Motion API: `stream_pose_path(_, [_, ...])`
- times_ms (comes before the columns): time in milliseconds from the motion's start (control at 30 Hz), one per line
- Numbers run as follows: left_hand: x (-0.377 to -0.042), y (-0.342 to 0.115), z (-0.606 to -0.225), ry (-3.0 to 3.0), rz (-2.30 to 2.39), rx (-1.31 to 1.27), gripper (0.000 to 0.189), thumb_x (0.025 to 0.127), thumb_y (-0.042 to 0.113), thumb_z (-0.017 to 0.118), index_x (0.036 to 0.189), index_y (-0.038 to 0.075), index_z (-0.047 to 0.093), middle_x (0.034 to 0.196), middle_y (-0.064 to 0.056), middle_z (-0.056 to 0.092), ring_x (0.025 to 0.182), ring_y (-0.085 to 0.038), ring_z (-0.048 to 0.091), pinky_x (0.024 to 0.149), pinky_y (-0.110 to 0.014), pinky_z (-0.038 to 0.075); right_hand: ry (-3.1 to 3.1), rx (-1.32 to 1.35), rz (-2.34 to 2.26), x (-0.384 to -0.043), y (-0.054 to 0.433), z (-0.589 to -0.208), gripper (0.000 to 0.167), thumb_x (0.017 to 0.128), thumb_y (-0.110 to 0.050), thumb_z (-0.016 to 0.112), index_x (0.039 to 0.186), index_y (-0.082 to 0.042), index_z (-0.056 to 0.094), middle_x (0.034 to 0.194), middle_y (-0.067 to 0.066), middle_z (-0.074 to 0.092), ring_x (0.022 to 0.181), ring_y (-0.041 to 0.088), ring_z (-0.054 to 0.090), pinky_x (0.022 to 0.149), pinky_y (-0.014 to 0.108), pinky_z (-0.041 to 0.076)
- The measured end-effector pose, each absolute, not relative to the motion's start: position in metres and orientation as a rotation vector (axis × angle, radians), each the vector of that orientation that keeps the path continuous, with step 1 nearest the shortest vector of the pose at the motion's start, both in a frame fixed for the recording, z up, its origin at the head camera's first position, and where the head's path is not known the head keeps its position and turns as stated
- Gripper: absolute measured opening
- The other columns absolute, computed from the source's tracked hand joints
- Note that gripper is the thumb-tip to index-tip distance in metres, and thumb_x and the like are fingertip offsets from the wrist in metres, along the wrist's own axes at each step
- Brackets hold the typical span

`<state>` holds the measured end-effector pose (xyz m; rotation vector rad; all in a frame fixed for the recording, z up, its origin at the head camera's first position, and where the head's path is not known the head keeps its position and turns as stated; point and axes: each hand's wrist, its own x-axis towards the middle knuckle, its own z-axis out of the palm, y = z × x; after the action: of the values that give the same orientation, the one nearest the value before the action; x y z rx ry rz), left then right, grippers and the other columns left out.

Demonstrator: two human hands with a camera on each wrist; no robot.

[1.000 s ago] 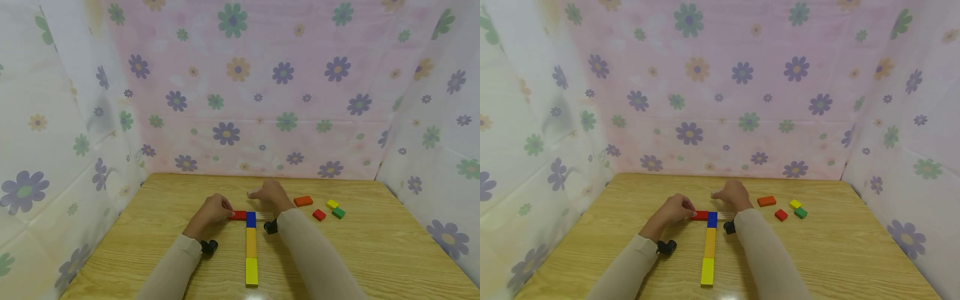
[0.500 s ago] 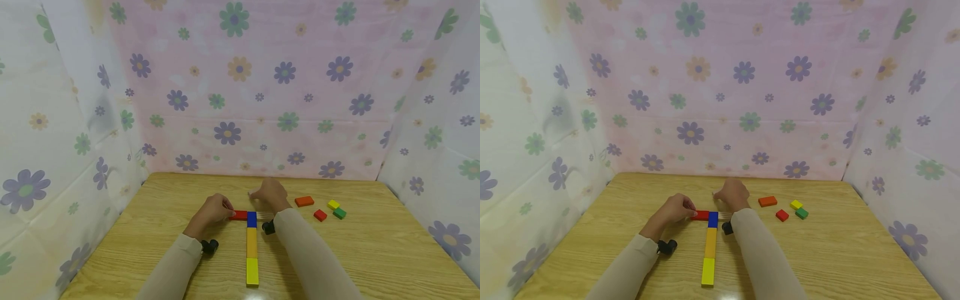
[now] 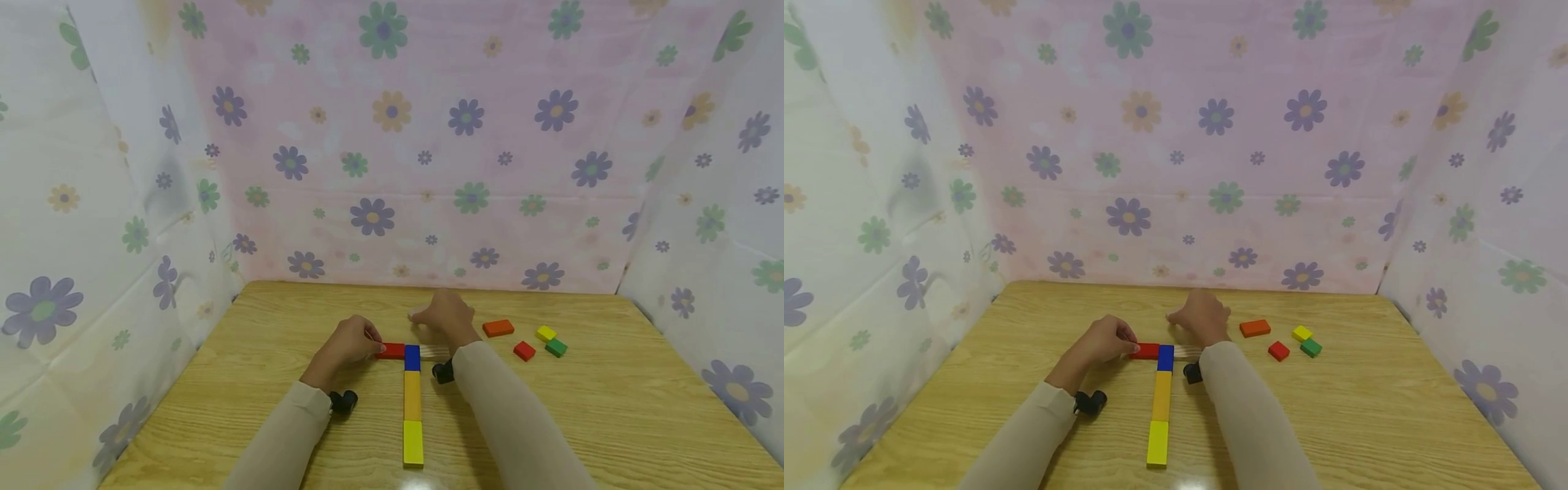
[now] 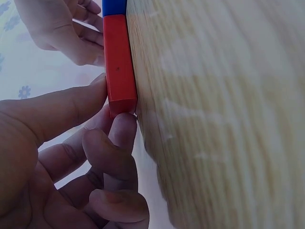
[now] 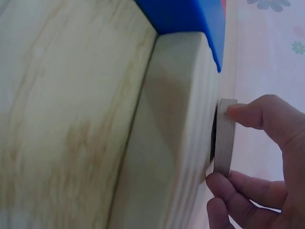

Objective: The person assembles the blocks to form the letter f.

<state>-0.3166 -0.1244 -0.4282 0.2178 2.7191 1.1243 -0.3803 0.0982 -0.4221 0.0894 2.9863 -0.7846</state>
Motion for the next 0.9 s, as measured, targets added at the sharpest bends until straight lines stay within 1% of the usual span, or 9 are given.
stream_pose_path(200, [-0.316,-0.124,-0.427,2.72,1.124,0.214,0.01,0.09,0.019,0.081,0.088,0.011,0.076,0.086,-0.002,0.069,0.076,-0.02,0.06,0.065,-0.03,0.051,2.986,-0.024,-0.783,-0.381,0.104,-0.419,0.052,0.078,-0.052,0.086,0.059,-0.013,0.058,0.056,-0.002,0.044,0.061,0.021,0.05,0.076,0.046,0.043])
stream_pose_path(267, [-0.316,-0.124,-0.427,2.719,1.122,0.213,0.01,0.09,0.019,0.082,0.089,0.011,0.076,0.086,-0.003,0.069,0.077,-0.02,0.06,0.066,-0.03,0.051,3.004,-0.077,-0.784,-0.381,0.107,-0.418,0.046,0.078,-0.051,0.087,0.065,-0.012,0.067,0.062,-0.003,0.055,0.063,0.019,0.053,0.072,0.042,0.046])
stream_pose_path(333, [-0.316,-0.123,-0.428,2.722,1.119,0.214,0.01,0.09,0.02,0.082,0.09,0.011,0.076,0.087,-0.003,0.069,0.077,-0.02,0.06,0.066,-0.031,0.051,3.024,-0.125,-0.794,-0.38,0.109,-0.417,0.042,0.076,-0.05,0.088,0.078,-0.01,0.076,0.075,-0.002,0.067,0.068,0.016,0.056,0.068,0.037,0.049])
stream_pose_path(467, [-0.316,-0.123,-0.428,2.72,1.119,0.217,0.011,0.09,0.02,0.082,0.091,0.011,0.075,0.087,-0.003,0.069,0.077,-0.02,0.06,0.066,-0.031,0.051,2.985,-0.209,-0.844,-0.381,0.117,-0.415,0.038,0.077,-0.041,0.089,0.084,-0.006,0.076,0.076,-0.001,0.063,0.065,0.015,0.046,0.059,0.032,0.038])
stream_pose_path(567, [-0.316,-0.123,-0.428,2.715,1.12,0.211,0.011,0.091,0.02,0.082,0.091,0.011,0.075,0.087,-0.003,0.069,0.077,-0.02,0.06,0.066,-0.031,0.051,2.948,-0.279,-0.885,-0.381,0.125,-0.415,0.034,0.079,-0.033,0.088,0.092,-0.003,0.077,0.077,-0.001,0.065,0.07,0.016,0.052,0.063,0.034,0.047])
stream_pose_path(633, [-0.315,-0.122,-0.428,2.711,1.12,0.207,0.011,0.091,0.021,0.082,0.091,0.012,0.075,0.088,-0.003,0.069,0.077,-0.02,0.061,0.067,-0.031,0.051,2.943,-0.313,-0.908,-0.38,0.129,-0.416,0.041,0.079,-0.031,0.089,0.11,-0.005,0.079,0.095,0.002,0.076,0.087,0.019,0.066,0.078,0.039,0.058])
stream_pose_path(700, [-0.315,-0.122,-0.429,2.714,1.116,0.203,0.011,0.091,0.021,0.081,0.091,0.012,0.075,0.088,-0.003,0.069,0.077,-0.02,0.06,0.067,-0.031,0.051,2.924,-0.339,-0.948,-0.379,0.132,-0.417,0.054,0.079,-0.029,0.089,0.125,-0.006,0.074,0.112,0.006,0.076,0.105,0.025,0.069,0.092,0.046,0.058])
stream_pose_path(767, [-0.315,-0.122,-0.429,2.717,1.117,0.203,0.011,0.091,0.021,0.082,0.091,0.012,0.075,0.089,-0.003,0.069,0.078,-0.02,0.06,0.068,-0.031,0.051,2.895,-0.362,-0.988,-0.379,0.134,-0.418,0.057,0.08,-0.029,0.089,0.129,-0.006,0.072,0.117,0.009,0.076,0.109,0.028,0.069,0.094,0.047,0.058])
stream_pose_path(900, [-0.316,-0.123,-0.429,2.722,1.115,0.2,0.012,0.091,0.021,0.082,0.092,0.012,0.075,0.09,-0.003,0.069,0.08,-0.021,0.06,0.069,-0.032,0.051,2.865,-0.42,-1.045,-0.38,0.134,-0.423,0.054,0.08,-0.029,0.091,0.127,-0.009,0.074,0.114,0.005,0.077,0.105,0.024,0.07,0.089,0.042,0.059])
